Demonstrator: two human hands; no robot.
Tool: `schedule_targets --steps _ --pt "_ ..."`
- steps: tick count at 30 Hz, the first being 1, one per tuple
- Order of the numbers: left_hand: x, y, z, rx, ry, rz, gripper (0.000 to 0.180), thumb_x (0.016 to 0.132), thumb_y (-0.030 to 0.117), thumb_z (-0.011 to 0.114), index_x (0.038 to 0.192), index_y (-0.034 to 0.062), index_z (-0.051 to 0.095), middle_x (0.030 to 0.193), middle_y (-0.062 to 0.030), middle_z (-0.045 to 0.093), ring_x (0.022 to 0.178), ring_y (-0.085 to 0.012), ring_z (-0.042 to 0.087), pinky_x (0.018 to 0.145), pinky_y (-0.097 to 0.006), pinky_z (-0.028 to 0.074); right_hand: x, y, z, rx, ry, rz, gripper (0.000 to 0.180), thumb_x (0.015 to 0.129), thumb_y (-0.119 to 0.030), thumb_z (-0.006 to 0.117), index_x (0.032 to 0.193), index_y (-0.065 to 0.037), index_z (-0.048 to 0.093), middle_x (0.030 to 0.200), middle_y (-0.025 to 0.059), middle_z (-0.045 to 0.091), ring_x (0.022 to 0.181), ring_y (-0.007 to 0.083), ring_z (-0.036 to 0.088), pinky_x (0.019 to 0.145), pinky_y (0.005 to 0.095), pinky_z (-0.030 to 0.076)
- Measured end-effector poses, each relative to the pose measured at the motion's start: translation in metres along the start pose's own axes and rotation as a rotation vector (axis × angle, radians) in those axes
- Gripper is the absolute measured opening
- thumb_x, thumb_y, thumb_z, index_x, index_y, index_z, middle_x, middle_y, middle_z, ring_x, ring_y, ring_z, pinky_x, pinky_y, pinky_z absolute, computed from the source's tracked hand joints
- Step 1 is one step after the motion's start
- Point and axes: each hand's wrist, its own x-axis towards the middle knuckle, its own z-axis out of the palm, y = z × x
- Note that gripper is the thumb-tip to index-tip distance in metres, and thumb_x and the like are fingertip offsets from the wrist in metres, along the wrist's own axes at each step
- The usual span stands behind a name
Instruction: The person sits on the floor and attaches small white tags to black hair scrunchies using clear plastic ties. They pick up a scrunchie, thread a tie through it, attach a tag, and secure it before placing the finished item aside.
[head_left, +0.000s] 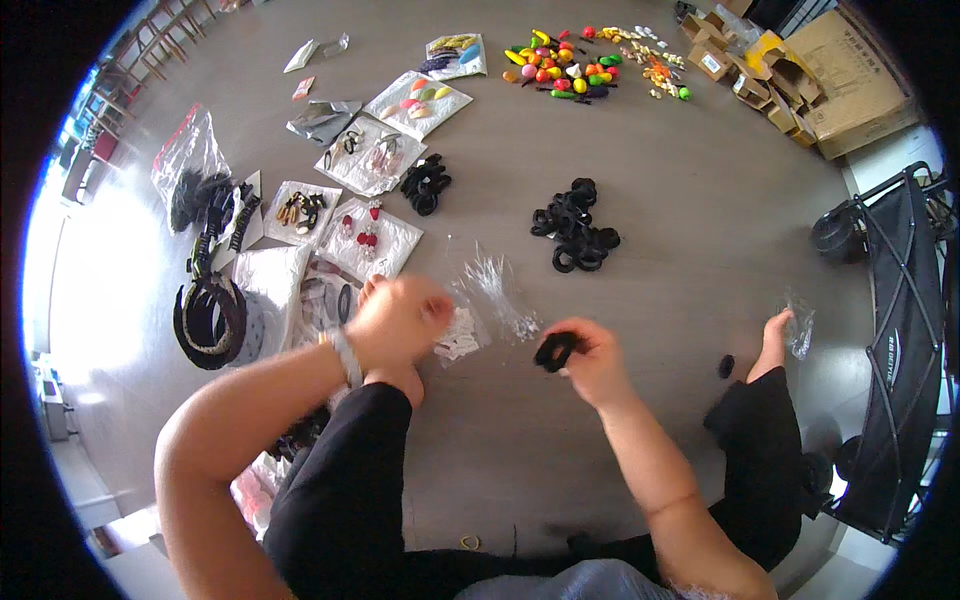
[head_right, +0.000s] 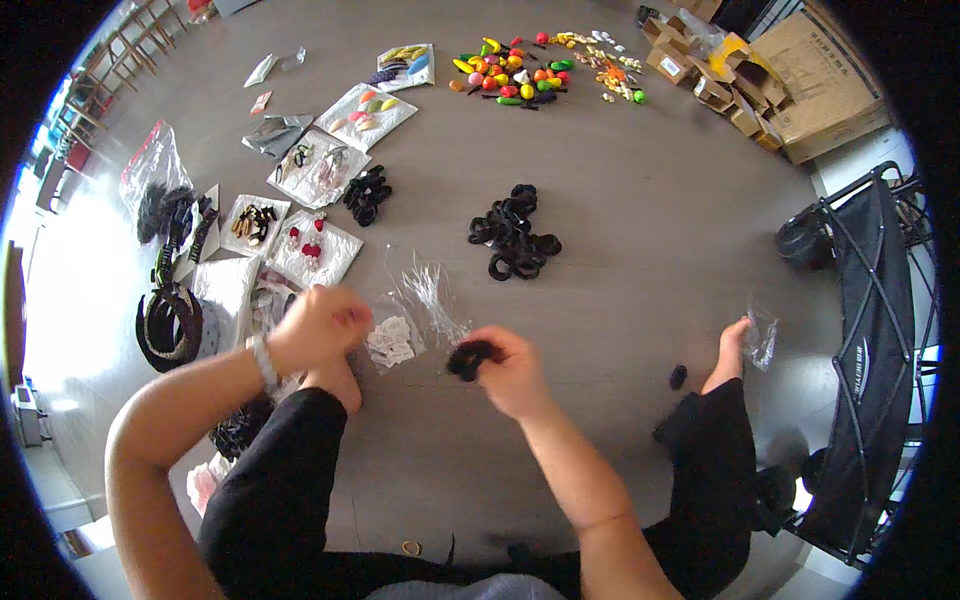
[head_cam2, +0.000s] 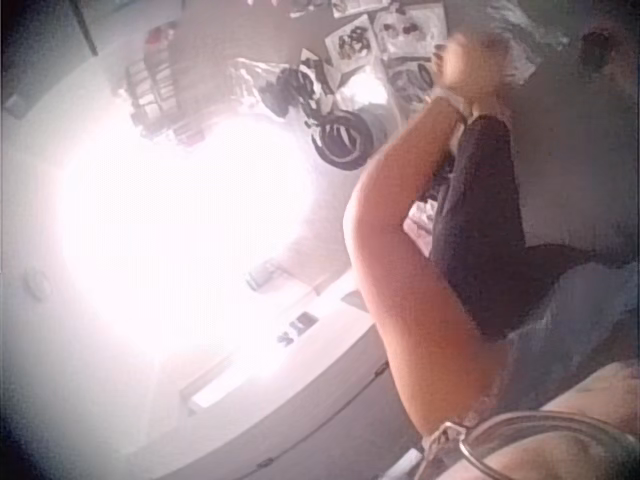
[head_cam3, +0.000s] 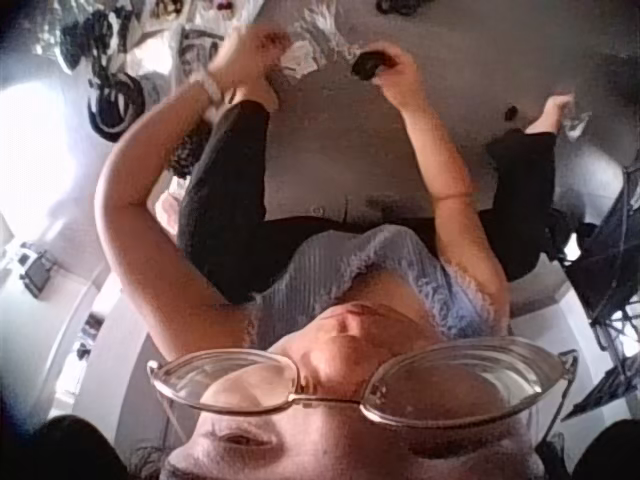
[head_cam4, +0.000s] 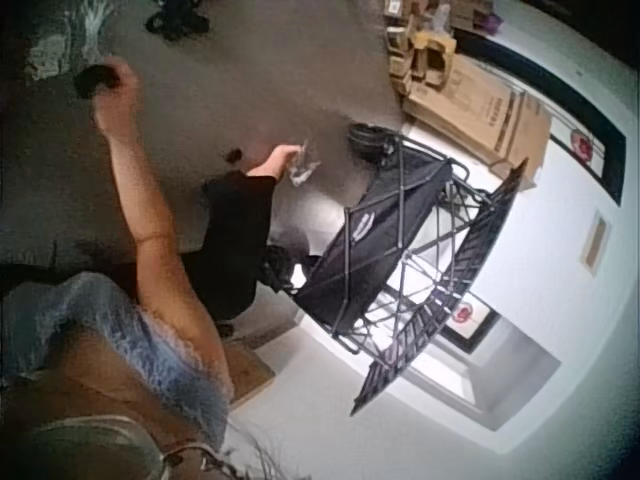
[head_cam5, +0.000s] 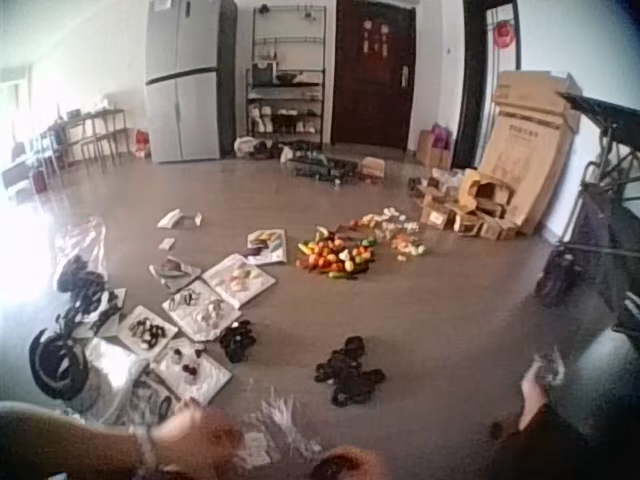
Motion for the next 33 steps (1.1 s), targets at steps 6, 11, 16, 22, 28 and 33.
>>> schedule_targets --steps 6,11,16,22,28,33 --pt "0.140 -0.123 -0.008 0.286 0.436 -0.304 0.059 0.066 0.035 0.067 0.118 0.0126 0.050 0.111 -0.0207 0.048 0.100 -0.0357 0.050 0.086 -0.041 0.041 0.004 0.052 -0.107 -0.251 0.523 0.168 0.016 0.075 0.005 0.054 0.089 -0.003 0.056 0.079 0.0023 0.058 0.066 0.0082 0.054 0.054 0.0217 0.044" --pt "0.198 -0.164 0.020 0.420 0.428 -0.468 0.060 0.063 0.026 0.069 0.117 0.0118 0.048 0.111 -0.0224 0.049 0.100 -0.0364 0.051 0.088 -0.040 0.041 -0.006 0.070 -0.157 -0.081 0.714 0.112 0.018 0.076 0.006 0.050 0.091 -0.003 0.056 0.081 0.0026 0.057 0.068 0.0080 0.053 0.056 0.0215 0.044" --pt "0.181 -0.107 0.015 -0.786 0.517 -0.323 0.044 0.067 0.003 0.065 0.107 0.0039 0.047 0.090 -0.0111 0.058 0.078 -0.0217 0.059 0.063 -0.031 0.048 -0.013 0.084 -0.159 -0.227 0.661 0.059 0.019 0.074 0.008 0.050 0.088 -0.003 0.055 0.079 0.0013 0.055 0.071 0.0073 0.051 0.059 0.0207 0.042" --pt "0.087 0.074 0.031 -1.409 0.072 -0.009 0.028 0.077 -0.005 0.048 0.102 0.0064 0.044 0.104 -0.0173 0.056 0.086 -0.0225 0.059 0.065 -0.028 0.049 -0.039 0.029 -0.147 -0.003 0.453 -0.014 0.018 0.073 0.006 0.051 0.089 -0.001 0.054 0.081 0.0021 0.056 0.072 0.0109 0.054 0.067 0.0240 0.045" --pt "0.012 0.179 0.084 -1.599 0.059 0.086 0.040 0.076 -0.001 0.060 0.111 0.0040 0.044 0.095 -0.0104 0.057 0.084 -0.0164 0.058 0.071 -0.025 0.050 -0.089 -0.121 -0.098 0.091 -0.042 -0.416 0.026 0.077 -0.017 0.068 0.090 0.000 0.054 0.084 0.0052 0.056 0.078 0.0100 0.056 0.068 0.0225 0.046" --pt "-0.035 0.221 0.101 -1.733 0.023 0.157 0.051 0.073 -0.012 0.056 0.118 0.0070 0.041 0.106 -0.0046 0.048 0.100 -0.0164 0.051 0.083 -0.029 0.046 -0.141 -0.184 -0.078 -0.276 -0.188 -0.276 0.014 0.077 0.002 0.060 0.085 0.000 0.050 0.091 0.0069 0.055 0.081 0.0099 0.055 0.068 0.0215 0.046"
